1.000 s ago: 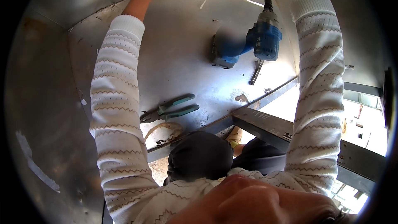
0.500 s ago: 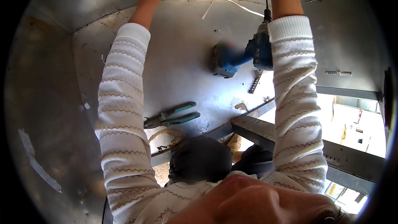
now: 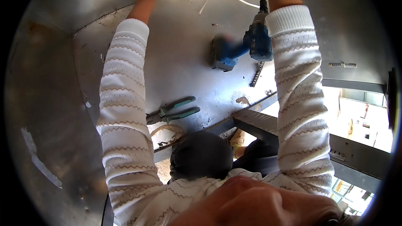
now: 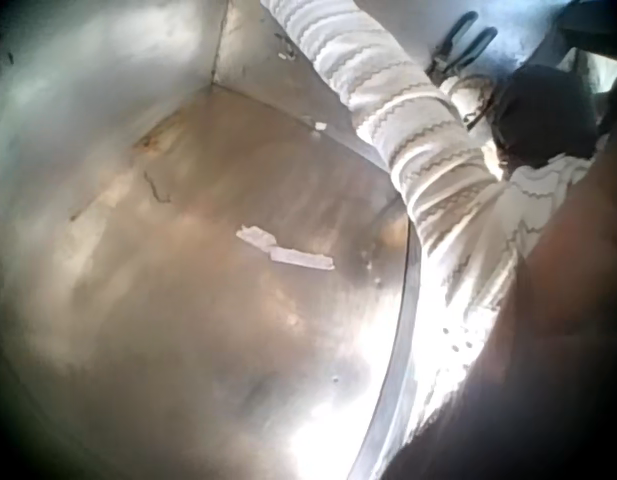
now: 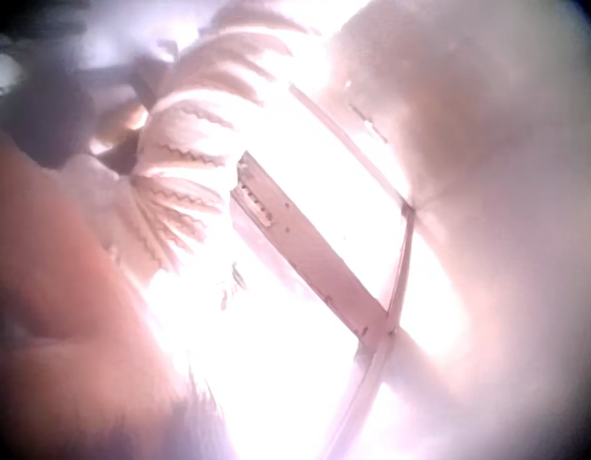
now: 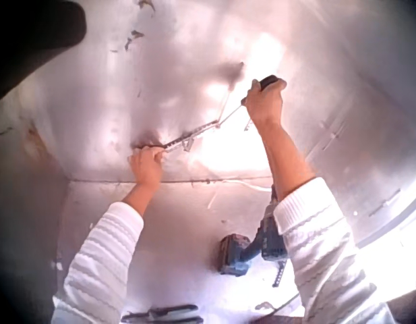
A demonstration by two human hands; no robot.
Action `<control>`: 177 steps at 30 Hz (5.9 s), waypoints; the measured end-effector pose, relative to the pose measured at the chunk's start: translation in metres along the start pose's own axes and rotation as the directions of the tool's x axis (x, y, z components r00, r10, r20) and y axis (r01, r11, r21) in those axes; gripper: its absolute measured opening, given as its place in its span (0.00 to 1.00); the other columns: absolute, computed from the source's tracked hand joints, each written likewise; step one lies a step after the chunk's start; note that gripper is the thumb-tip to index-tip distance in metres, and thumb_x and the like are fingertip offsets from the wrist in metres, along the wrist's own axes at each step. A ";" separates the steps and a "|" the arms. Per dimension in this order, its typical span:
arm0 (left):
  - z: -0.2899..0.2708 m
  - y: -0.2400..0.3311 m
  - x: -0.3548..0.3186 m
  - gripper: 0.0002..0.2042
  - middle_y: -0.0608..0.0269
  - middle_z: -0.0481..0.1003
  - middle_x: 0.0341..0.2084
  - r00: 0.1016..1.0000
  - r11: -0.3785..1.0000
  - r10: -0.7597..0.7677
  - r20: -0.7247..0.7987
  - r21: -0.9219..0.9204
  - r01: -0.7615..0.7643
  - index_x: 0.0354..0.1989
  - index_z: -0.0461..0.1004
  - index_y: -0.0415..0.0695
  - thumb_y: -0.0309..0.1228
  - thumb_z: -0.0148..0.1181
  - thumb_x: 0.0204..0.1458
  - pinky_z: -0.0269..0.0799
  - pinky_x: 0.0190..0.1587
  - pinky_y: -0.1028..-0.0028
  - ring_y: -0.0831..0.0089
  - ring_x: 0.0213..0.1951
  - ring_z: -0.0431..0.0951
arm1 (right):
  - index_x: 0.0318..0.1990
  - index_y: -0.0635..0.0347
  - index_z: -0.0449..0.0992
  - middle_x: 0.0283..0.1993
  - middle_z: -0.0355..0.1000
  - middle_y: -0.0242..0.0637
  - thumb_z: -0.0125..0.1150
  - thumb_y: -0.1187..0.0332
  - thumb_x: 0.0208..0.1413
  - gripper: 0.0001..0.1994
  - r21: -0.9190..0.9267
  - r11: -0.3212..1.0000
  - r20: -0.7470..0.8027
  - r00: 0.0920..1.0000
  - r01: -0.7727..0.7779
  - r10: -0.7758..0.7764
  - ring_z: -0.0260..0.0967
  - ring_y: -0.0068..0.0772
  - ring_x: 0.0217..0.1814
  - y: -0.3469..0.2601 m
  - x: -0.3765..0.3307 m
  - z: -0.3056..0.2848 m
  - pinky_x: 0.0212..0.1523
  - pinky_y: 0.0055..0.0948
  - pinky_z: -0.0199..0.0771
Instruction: The person uses a cordless drill to fasten screws into a metal frame, then switches to a screwdriver to tighten the fasteners. They also use pliers to adjust a white cable or wire running along the metal surface.
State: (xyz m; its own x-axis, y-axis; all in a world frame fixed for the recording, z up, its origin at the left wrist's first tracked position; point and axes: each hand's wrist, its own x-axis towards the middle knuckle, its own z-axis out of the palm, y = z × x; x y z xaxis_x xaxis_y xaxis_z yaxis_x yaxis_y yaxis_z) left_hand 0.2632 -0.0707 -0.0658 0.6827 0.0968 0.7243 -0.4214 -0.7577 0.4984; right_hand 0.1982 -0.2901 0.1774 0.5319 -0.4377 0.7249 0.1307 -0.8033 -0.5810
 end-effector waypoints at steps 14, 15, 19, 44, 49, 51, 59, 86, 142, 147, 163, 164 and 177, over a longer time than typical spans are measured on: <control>0.016 0.011 0.004 0.08 0.75 0.84 0.33 0.988 0.998 -0.001 0.152 0.069 -0.010 0.41 0.86 0.69 0.49 0.64 0.58 0.64 0.47 0.54 0.62 0.40 0.79 | 0.55 0.71 0.51 0.38 0.76 0.70 0.58 0.65 0.65 0.25 -0.133 0.991 -0.162 0.986 0.025 -0.047 0.77 0.72 0.40 0.001 -0.016 -0.015 0.41 0.57 0.77; 0.012 0.007 0.005 0.08 0.75 0.84 0.33 0.987 0.997 -0.012 0.158 0.077 0.000 0.41 0.87 0.70 0.49 0.64 0.58 0.65 0.47 0.53 0.62 0.41 0.79 | 0.55 0.71 0.52 0.39 0.75 0.71 0.58 0.65 0.65 0.25 -0.147 0.988 -0.181 0.981 0.048 -0.074 0.76 0.74 0.41 0.000 -0.025 -0.009 0.42 0.58 0.76; 0.004 0.004 0.002 0.05 0.73 0.83 0.31 0.991 0.999 -0.021 0.132 0.034 0.017 0.38 0.87 0.67 0.44 0.66 0.56 0.60 0.49 0.56 0.62 0.41 0.77 | 0.55 0.70 0.52 0.38 0.75 0.73 0.59 0.64 0.64 0.25 -0.131 0.989 -0.206 0.974 0.065 -0.091 0.74 0.79 0.42 0.002 -0.027 -0.001 0.44 0.62 0.74; -0.022 0.027 -0.010 0.11 0.79 0.85 0.32 0.948 0.991 -0.115 0.297 -0.027 0.129 0.39 0.86 0.65 0.52 0.65 0.56 0.60 0.50 0.57 0.65 0.44 0.79 | 0.60 0.59 0.56 0.55 0.68 0.41 0.58 0.66 0.69 0.20 0.677 0.728 -0.120 0.961 -0.105 0.250 0.70 0.24 0.46 -0.073 -0.254 -0.076 0.42 0.27 0.83; -0.019 0.006 0.000 0.16 0.77 0.85 0.40 0.906 0.994 -0.106 0.410 0.016 0.110 0.45 0.84 0.66 0.57 0.62 0.56 0.61 0.54 0.56 0.68 0.48 0.81 | 0.52 0.59 0.62 0.56 0.71 0.40 0.61 0.75 0.65 0.14 0.571 0.732 0.184 0.927 -0.371 0.327 0.69 0.23 0.48 -0.039 -0.320 -0.117 0.46 0.22 0.76; -0.029 -0.015 0.009 0.19 0.73 0.84 0.46 0.913 1.000 -0.031 0.406 0.007 0.030 0.51 0.83 0.62 0.56 0.62 0.57 0.62 0.56 0.60 0.70 0.50 0.80 | 0.51 0.60 0.63 0.56 0.71 0.41 0.59 0.78 0.64 0.13 0.567 0.722 0.285 0.917 -0.397 0.281 0.71 0.24 0.48 -0.037 -0.331 -0.120 0.47 0.22 0.76; -0.118 -0.003 0.008 0.18 0.65 0.81 0.50 0.879 0.564 -0.315 0.357 -0.674 0.476 0.55 0.79 0.45 0.41 0.67 0.60 0.67 0.62 0.69 0.69 0.57 0.76 | 0.45 0.58 0.69 0.56 0.78 0.38 0.56 0.84 0.52 0.14 0.345 0.889 0.627 0.779 -0.302 0.021 0.78 0.37 0.55 0.001 -0.376 -0.121 0.55 0.31 0.76; -0.313 0.070 -0.106 0.27 0.63 0.75 0.53 0.656 0.495 -0.538 0.530 -0.431 0.754 0.65 0.72 0.45 0.49 0.62 0.63 0.64 0.61 0.71 0.73 0.57 0.72 | 0.58 0.65 0.70 0.47 0.73 0.47 0.70 0.56 0.55 0.29 -0.075 0.926 0.982 0.132 -0.371 0.133 0.74 0.44 0.44 -0.044 -0.414 -0.127 0.47 0.40 0.74; -0.053 0.172 -0.017 0.13 0.59 0.77 0.38 0.552 -0.423 0.139 0.822 -0.455 0.784 0.48 0.73 0.40 0.20 0.62 0.55 0.75 0.38 0.68 0.69 0.37 0.77 | 0.45 0.66 0.74 0.30 0.71 0.33 0.49 0.56 0.71 0.18 -0.484 0.859 0.672 0.559 -0.167 0.487 0.64 0.21 0.20 0.011 -0.110 -0.064 0.22 0.26 0.65; -0.035 0.167 -0.016 0.14 0.57 0.78 0.46 0.560 -0.452 0.215 0.800 -0.427 0.783 0.54 0.72 0.40 0.23 0.61 0.59 0.79 0.57 0.65 0.63 0.48 0.81 | 0.45 0.66 0.76 0.30 0.74 0.40 0.49 0.55 0.70 0.19 -0.495 0.860 0.671 0.575 -0.125 0.469 0.72 0.32 0.26 0.030 -0.100 -0.058 0.31 0.34 0.73; 0.016 0.179 -0.033 0.06 0.68 0.76 0.33 0.639 -0.559 0.159 0.752 -0.465 0.686 0.47 0.73 0.48 0.34 0.53 0.69 0.74 0.37 0.75 0.76 0.34 0.76 | 0.46 0.65 0.79 0.37 0.81 0.50 0.54 0.50 0.67 0.23 -0.453 0.891 0.649 0.692 0.020 0.315 0.80 0.53 0.45 0.061 -0.103 -0.057 0.49 0.45 0.76; 0.018 0.179 -0.035 0.06 0.68 0.76 0.33 0.651 -0.571 0.181 0.737 -0.461 0.680 0.48 0.73 0.49 0.35 0.52 0.70 0.74 0.38 0.75 0.77 0.34 0.76 | 0.43 0.64 0.78 0.33 0.77 0.43 0.54 0.51 0.68 0.21 -0.429 0.903 0.655 0.690 0.004 0.308 0.75 0.43 0.38 0.062 -0.104 -0.058 0.40 0.38 0.72; 0.039 0.190 -0.034 0.14 0.64 0.77 0.35 0.584 -0.616 0.154 0.797 -0.385 0.688 0.49 0.73 0.49 0.44 0.45 0.72 0.77 0.35 0.72 0.72 0.32 0.78 | 0.45 0.65 0.78 0.38 0.78 0.36 0.60 0.61 0.67 0.13 -0.132 0.772 0.688 0.503 -0.622 0.523 0.78 0.28 0.37 0.045 -0.099 -0.057 0.40 0.28 0.83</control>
State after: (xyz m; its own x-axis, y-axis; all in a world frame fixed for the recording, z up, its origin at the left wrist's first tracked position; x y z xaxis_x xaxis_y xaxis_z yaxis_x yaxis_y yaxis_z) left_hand 0.1833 -0.2434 -0.0138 0.8095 -0.5746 0.1205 0.4990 0.7815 0.3745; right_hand 0.1039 -0.3054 0.1005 0.9117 -0.3622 -0.1936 -0.3401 -0.4013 -0.8505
